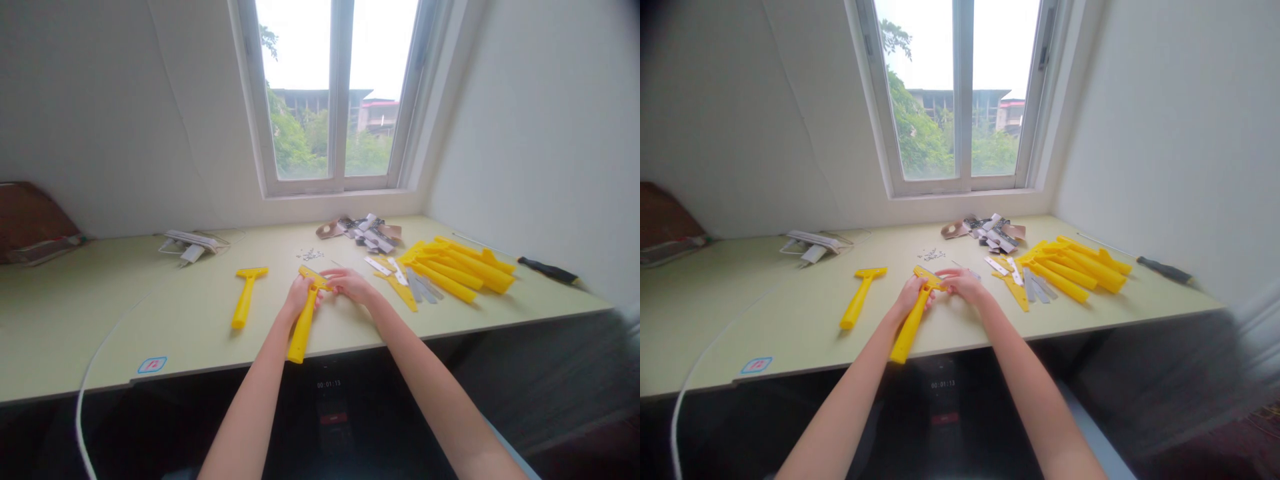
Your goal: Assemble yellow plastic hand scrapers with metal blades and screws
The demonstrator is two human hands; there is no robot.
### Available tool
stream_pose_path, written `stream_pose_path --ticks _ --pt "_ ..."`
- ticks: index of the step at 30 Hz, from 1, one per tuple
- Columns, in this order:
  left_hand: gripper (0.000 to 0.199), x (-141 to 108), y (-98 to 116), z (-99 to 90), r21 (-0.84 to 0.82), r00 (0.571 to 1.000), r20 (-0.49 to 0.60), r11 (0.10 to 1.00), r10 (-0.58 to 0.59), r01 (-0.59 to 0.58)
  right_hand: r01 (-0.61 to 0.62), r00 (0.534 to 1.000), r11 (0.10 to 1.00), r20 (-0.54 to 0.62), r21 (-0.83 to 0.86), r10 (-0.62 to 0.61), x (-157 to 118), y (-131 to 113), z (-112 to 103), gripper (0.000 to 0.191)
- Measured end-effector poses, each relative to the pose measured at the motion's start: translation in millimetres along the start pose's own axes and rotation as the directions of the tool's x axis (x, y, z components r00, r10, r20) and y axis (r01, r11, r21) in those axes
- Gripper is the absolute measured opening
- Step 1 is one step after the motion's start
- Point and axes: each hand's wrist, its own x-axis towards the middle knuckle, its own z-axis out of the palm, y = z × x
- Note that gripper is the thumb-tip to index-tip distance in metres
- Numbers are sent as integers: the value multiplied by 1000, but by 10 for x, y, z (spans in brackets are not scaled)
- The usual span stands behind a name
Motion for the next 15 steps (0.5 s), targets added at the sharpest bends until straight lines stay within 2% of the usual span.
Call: stream_pose_path --ticks 11,15 --pt "25 -13 23 9 10 1000 16 1000 20 -21 -60 998 998 -23 18 61 -49 -96 34 30" --pt "24 -23 38 12 12 1000 -1 1000 4 -4 -58 997 997 -63 -52 55 -61 -125 84 24"
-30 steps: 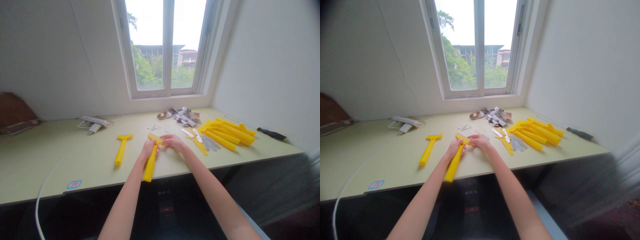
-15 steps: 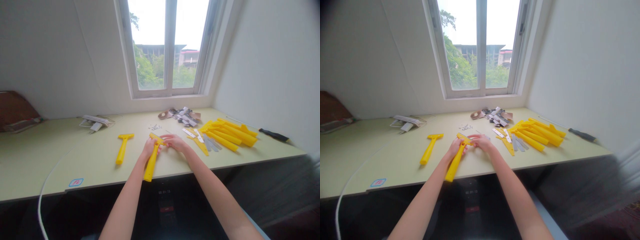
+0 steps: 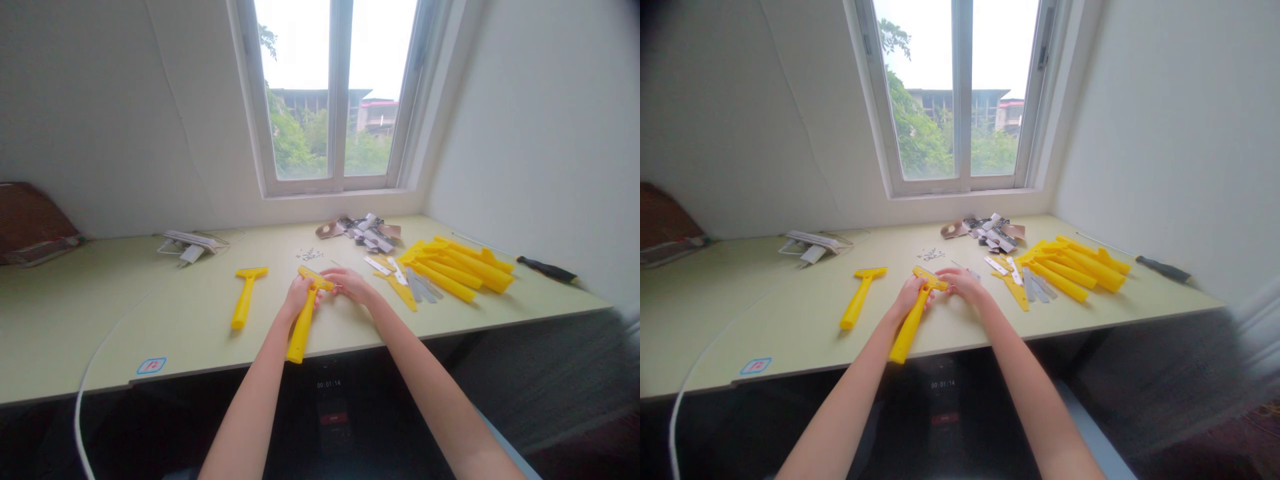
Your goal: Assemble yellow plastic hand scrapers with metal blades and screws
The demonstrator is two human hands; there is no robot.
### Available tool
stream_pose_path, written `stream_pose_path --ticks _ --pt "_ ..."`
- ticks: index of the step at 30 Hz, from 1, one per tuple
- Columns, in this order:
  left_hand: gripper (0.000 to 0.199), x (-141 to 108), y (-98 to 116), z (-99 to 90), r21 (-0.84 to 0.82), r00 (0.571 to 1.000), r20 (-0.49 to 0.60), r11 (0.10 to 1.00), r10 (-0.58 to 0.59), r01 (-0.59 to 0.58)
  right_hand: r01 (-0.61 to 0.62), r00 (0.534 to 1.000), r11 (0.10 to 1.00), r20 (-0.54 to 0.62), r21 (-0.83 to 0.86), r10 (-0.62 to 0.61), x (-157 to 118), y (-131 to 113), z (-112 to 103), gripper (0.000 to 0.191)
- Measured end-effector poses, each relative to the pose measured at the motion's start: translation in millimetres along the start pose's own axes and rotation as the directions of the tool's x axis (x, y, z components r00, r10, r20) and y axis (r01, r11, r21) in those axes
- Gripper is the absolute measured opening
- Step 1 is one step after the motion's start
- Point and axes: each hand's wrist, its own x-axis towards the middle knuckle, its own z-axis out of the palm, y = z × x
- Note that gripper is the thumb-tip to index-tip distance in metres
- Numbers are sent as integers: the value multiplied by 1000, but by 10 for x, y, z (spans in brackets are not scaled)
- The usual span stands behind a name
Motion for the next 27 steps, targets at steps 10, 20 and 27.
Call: stream_pose_path --ticks 10,20,27 --pt "20 -21 24 7 -6 1000 -27 1000 2 -2 3 968 747 -186 -665 -169 658 -85 -44 21" --pt "19 9 -23 0 -14 1000 -18 1000 -1 1 38 960 204 -21 -978 -280 985 -138 134 32" --pt "21 -31 16 23 3 1000 -18 1000 -22 22 -9 947 235 -84 -972 -311 1020 -113 164 23"
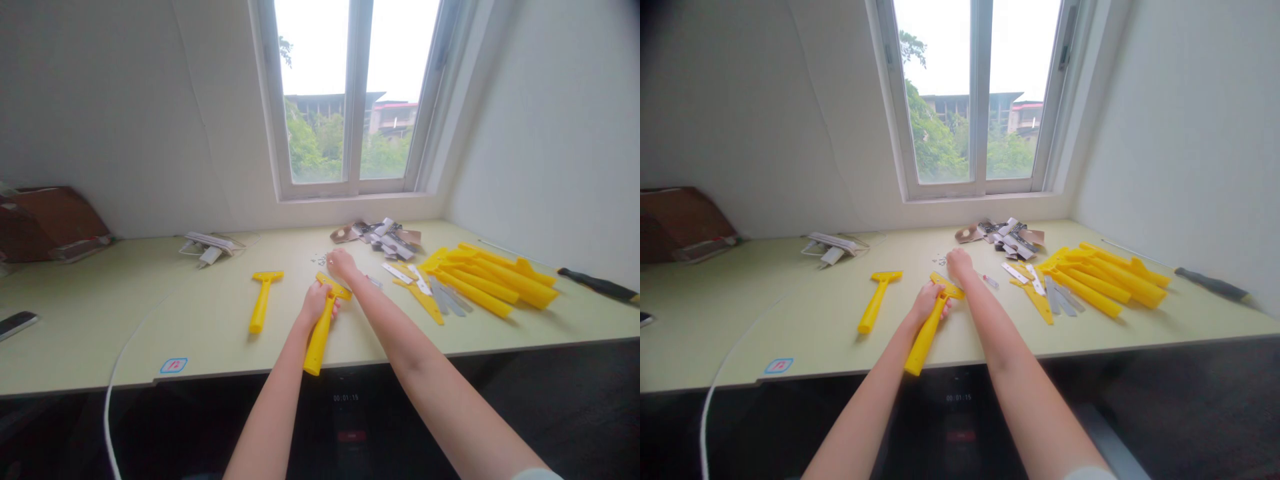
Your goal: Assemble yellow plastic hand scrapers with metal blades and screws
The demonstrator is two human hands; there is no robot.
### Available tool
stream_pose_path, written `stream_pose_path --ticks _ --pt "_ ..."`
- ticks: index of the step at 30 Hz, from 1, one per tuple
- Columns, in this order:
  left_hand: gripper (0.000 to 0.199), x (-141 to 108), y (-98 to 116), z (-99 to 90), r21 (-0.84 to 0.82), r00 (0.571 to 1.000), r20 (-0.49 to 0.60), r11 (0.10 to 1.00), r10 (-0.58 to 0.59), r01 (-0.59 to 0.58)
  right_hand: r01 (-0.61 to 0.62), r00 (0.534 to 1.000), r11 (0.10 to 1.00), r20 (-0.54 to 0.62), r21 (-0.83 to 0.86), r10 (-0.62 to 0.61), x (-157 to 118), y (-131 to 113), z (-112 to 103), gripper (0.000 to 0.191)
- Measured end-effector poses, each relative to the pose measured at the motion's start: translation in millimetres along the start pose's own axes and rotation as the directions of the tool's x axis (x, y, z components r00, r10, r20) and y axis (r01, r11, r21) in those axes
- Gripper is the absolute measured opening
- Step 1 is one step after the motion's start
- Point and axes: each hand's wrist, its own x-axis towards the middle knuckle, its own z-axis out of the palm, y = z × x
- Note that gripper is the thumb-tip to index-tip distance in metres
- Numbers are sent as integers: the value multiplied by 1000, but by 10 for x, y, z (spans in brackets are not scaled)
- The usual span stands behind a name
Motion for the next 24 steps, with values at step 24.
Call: stream_pose_path --ticks 24 --pt "19 30 -3 -27 -29 1000 24 1000 1 0 -69 992 437 14 897 128 -770 421 -243 21"
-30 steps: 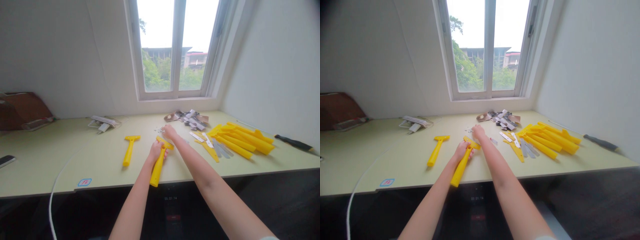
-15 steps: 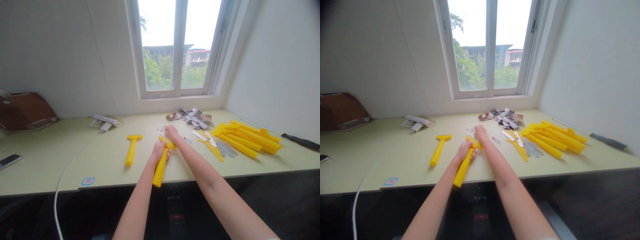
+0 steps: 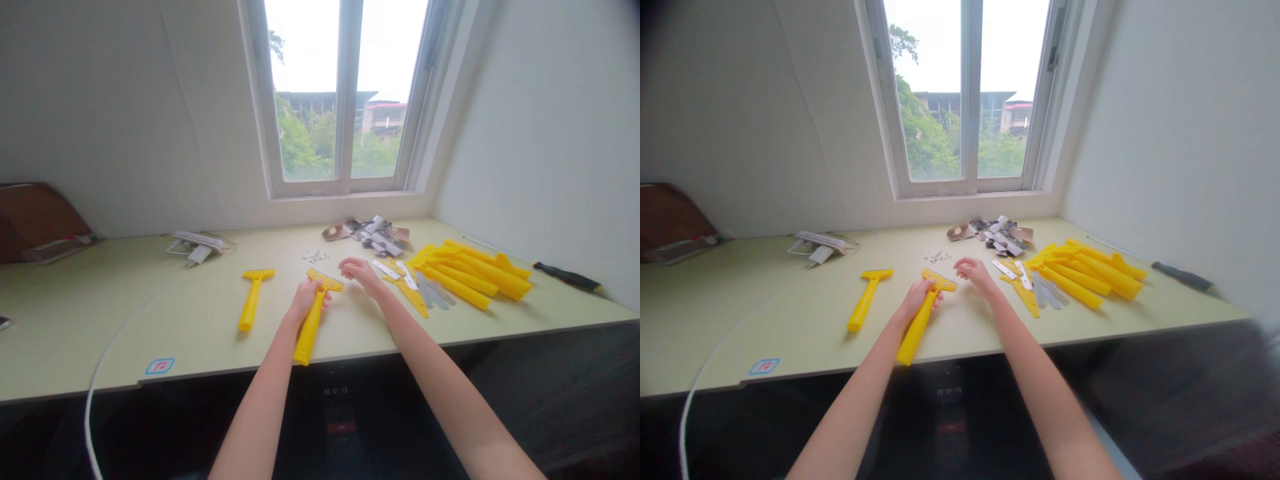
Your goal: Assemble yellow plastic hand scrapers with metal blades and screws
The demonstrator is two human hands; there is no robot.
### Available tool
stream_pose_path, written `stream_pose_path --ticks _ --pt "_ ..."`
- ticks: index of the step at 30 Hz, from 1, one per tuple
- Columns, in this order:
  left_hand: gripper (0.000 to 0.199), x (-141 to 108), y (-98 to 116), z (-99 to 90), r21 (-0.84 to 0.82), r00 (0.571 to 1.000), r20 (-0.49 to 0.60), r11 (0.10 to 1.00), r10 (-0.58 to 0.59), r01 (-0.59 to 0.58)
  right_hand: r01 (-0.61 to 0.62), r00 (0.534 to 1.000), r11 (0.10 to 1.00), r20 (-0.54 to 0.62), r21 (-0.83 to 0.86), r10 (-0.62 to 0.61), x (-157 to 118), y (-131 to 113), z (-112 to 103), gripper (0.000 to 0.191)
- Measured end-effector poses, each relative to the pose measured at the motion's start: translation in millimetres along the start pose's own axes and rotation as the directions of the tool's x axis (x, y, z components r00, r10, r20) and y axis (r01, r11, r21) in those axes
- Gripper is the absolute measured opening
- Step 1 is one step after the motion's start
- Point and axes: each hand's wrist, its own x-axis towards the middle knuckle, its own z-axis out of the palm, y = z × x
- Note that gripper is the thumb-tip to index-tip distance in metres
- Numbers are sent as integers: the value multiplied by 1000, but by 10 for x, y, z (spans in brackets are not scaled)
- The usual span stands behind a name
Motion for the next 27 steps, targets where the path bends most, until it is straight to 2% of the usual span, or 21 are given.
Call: stream_pose_path --ticks 5,8,11,16,19,21,22,24,25,27 --pt "20 10 -5 -14 5 999 32 1000 15 -15 -58 995 992 69 -109 66 -87 22 55 24" --pt "20 12 -16 -19 10 999 42 1000 26 -27 -85 988 990 118 -115 99 -141 -21 111 30" --pt "22 14 -19 -17 23 998 47 999 33 -34 -93 977 990 184 -109 112 -204 -95 133 26" --pt "21 33 -13 -1 32 999 48 999 22 -24 -132 977 987 154 -91 145 -252 -170 147 22" --pt "26 30 -21 -3 18 999 -35 1000 -20 21 -163 977 982 120 -91 174 -253 -181 157 21" --pt "34 -13 -16 -7 80 984 -176 997 -9 23 -189 977 978 87 -87 196 -251 -183 158 20" --pt "39 -54 -5 -5 163 965 -259 987 40 3 -198 976 976 76 -86 205 -249 -182 158 20" --pt "47 -171 41 14 430 913 -326 898 245 -87 -207 975 975 71 -83 213 -246 -179 153 19" --pt "50 -242 76 35 572 895 -282 809 345 -132 -206 975 975 73 -78 212 -244 -176 151 19" --pt "47 -384 155 97 780 884 -89 584 460 -225 -201 976 978 75 -59 205 -239 -166 148 19"
